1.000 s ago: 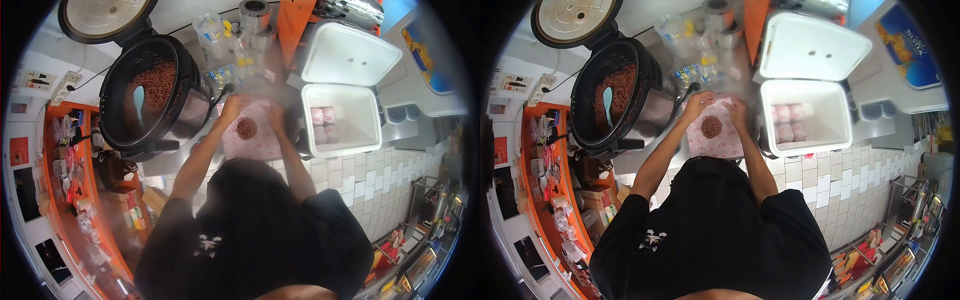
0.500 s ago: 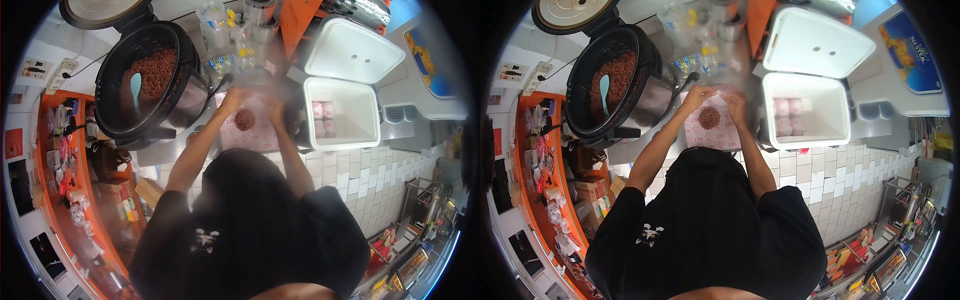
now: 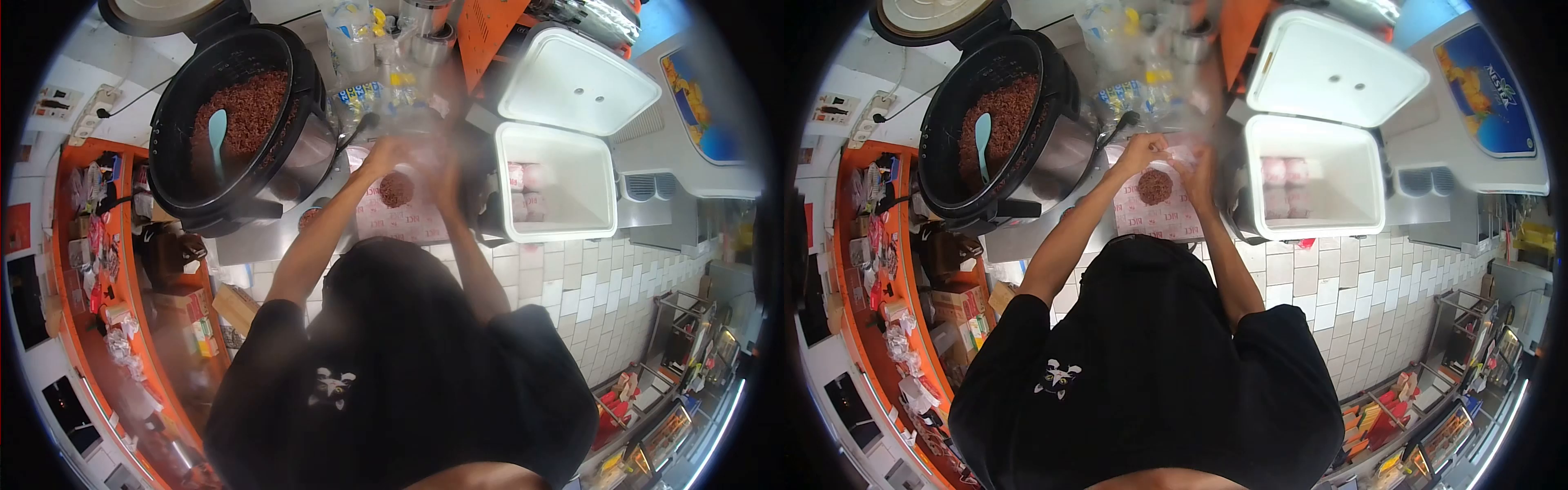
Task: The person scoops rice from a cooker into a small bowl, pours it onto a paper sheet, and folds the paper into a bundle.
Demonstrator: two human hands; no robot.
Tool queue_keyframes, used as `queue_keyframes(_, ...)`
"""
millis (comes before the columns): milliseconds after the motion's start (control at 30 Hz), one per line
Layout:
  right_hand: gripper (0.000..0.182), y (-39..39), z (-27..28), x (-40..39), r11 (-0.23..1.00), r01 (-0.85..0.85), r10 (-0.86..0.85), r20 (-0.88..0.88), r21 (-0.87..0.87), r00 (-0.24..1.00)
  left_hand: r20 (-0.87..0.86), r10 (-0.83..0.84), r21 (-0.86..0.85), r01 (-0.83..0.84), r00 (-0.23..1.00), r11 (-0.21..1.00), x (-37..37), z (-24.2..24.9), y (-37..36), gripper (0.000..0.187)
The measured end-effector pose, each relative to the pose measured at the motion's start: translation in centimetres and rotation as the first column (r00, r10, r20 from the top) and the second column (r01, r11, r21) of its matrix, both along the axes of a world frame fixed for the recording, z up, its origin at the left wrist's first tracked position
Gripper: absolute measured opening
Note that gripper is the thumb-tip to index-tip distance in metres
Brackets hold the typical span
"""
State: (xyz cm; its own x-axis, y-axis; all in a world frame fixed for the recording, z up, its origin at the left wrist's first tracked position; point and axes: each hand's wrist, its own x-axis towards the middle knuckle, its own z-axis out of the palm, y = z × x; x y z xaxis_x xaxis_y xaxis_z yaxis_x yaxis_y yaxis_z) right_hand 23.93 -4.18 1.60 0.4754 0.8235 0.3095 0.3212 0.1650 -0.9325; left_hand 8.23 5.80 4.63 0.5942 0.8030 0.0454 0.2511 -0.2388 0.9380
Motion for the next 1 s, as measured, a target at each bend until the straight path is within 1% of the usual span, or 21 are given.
queue_keyframes(67, 0.039, -1.0, -0.2, 0.1, 0.996, 0.008, 0.008, 0.184, -0.086, 0.983, -0.045, -0.039, -0.053, 0.037, 0.998, 0.998, 0.2, 0.0, -0.1, 0.024)
queue_keyframes(100, 0.039, -1.2, -0.1, 0.1, 0.996, 0.008, 0.008, 0.185, -0.086, 0.983, -0.044, -0.04, -0.053, 0.037, 0.998, 0.998, 0.3, -0.3, -0.1, 0.024)
queue_keyframes(167, 0.034, -1.5, 0.3, 0.1, 1.0, -0.012, 0.01, 0.397, 0.003, 0.918, -0.051, -0.015, 0.036, 0.017, 0.999, 0.999, 0.6, -0.8, -0.3, 0.031)
queue_keyframes(200, 0.034, -1.9, 0.6, -0.1, 1.0, -0.012, 0.01, 0.397, 0.004, 0.918, -0.051, -0.015, 0.037, 0.017, 0.999, 0.999, 0.7, -0.2, -0.6, 0.031)
queue_keyframes(233, 0.03, -2.3, 1.1, -0.5, 0.998, 0.056, -0.05, 0.423, -0.002, 0.905, -0.053, 0.065, 0.317, -0.045, 0.997, 0.947, 0.8, 0.9, -1.0, 0.035)
queue_keyframes(267, 0.026, -2.7, 1.6, -0.8, 0.992, 0.125, -0.109, 0.448, -0.006, 0.887, -0.032, 0.141, 0.572, -0.098, 0.989, 0.815, 0.8, 2.0, -1.5, 0.04)
queue_keyframes(300, 0.026, -3.0, 1.9, -0.8, 0.992, 0.125, -0.109, 0.449, -0.005, 0.887, -0.03, 0.141, 0.572, -0.099, 0.99, 0.814, 0.5, 2.3, -1.9, 0.04)
queue_keyframes(400, 0.022, -3.9, 2.3, -0.7, 0.984, 0.161, -0.118, 0.411, -0.072, 0.904, -0.161, 0.072, 0.624, 0.045, 0.984, 0.78, -1.1, 2.5, -2.6, 0.044)
queue_keyframes(467, 0.019, -4.4, 2.0, -0.3, 0.997, 0.004, 0.01, 0.196, -0.071, 0.981, -0.296, -0.137, 0.529, 0.282, 0.945, 0.801, -2.5, 1.8, -2.6, 0.045)
queue_keyframes(500, 0.019, -4.5, 1.7, -0.1, 0.997, 0.001, 0.013, 0.197, -0.074, 0.98, -0.295, -0.135, 0.527, 0.279, 0.946, 0.803, -3.1, 1.9, -2.5, 0.045)
queue_keyframes(567, 0.017, -4.2, 1.2, 0.2, 0.943, -0.221, 0.201, -0.104, -0.249, 0.974, -0.449, -0.277, 0.234, 0.411, 0.85, 0.881, -4.5, 2.2, -2.1, 0.04)
queue_keyframes(600, 0.017, -3.9, 1.2, 0.4, 0.942, -0.225, 0.206, -0.101, -0.25, 0.973, -0.447, -0.272, 0.235, 0.406, 0.852, 0.883, -5.6, 1.5, -1.7, 0.04)
queue_keyframes(667, 0.019, -3.2, 1.4, 0.5, 0.956, -0.229, 0.248, 0.09, -0.184, 0.964, -0.609, -0.05, 0.262, 0.26, 0.792, 0.929, -7.7, -0.9, -1.1, 0.033)
queue_keyframes(700, 0.019, -2.5, -0.4, 1.2, 0.954, -0.236, 0.255, 0.09, -0.184, 0.963, -0.609, -0.044, 0.263, 0.253, 0.792, 0.931, -8.1, -1.1, -0.8, 0.033)
queue_keyframes(767, 0.023, -1.6, -5.9, 3.0, 0.902, -0.316, 0.413, 0.378, -0.293, 0.829, -0.831, 0.026, 0.226, 0.295, 0.556, 0.928, -8.7, -1.3, -0.5, 0.026)
queue_keyframes(800, 0.023, -1.5, -4.4, 2.7, 0.901, -0.322, 0.418, 0.379, -0.292, 0.826, -0.831, 0.031, 0.228, 0.289, 0.556, 0.93, -8.5, -0.8, -0.6, 0.026)
queue_keyframes(867, 0.032, -1.4, 0.5, 2.0, 0.874, -0.186, 0.284, 0.162, -0.448, 0.945, -0.731, 0.107, 0.048, -0.106, 0.674, 0.993, -7.7, 0.6, -1.0, 0.024)
queue_keyframes(900, 0.032, -1.3, 0.2, 1.9, 0.871, -0.191, 0.291, 0.161, -0.452, 0.943, -0.731, 0.108, 0.044, -0.112, 0.673, 0.993, -7.9, -0.8, -1.0, 0.024)
queue_keyframes(933, 0.038, -1.0, -0.5, 1.8, 0.854, -0.12, 0.197, 0.102, -0.506, 0.975, -0.429, 0.237, -0.158, -0.33, 0.872, 0.931, -7.9, -3.3, -0.9, 0.034)
queue_keyframes(967, 0.044, -0.9, -1.3, 1.7, 0.827, -0.051, 0.095, 0.051, -0.56, 0.994, -0.098, 0.43, -0.412, -0.43, 0.897, 0.803, -8.0, -4.7, -0.9, 0.045)
queue_keyframes(1000, 0.044, -1.3, -3.0, 1.9, 0.824, -0.053, 0.1, 0.053, -0.565, 0.994, -0.098, 0.434, -0.418, -0.433, 0.896, 0.799, -7.7, -4.7, -2.0, 0.045)
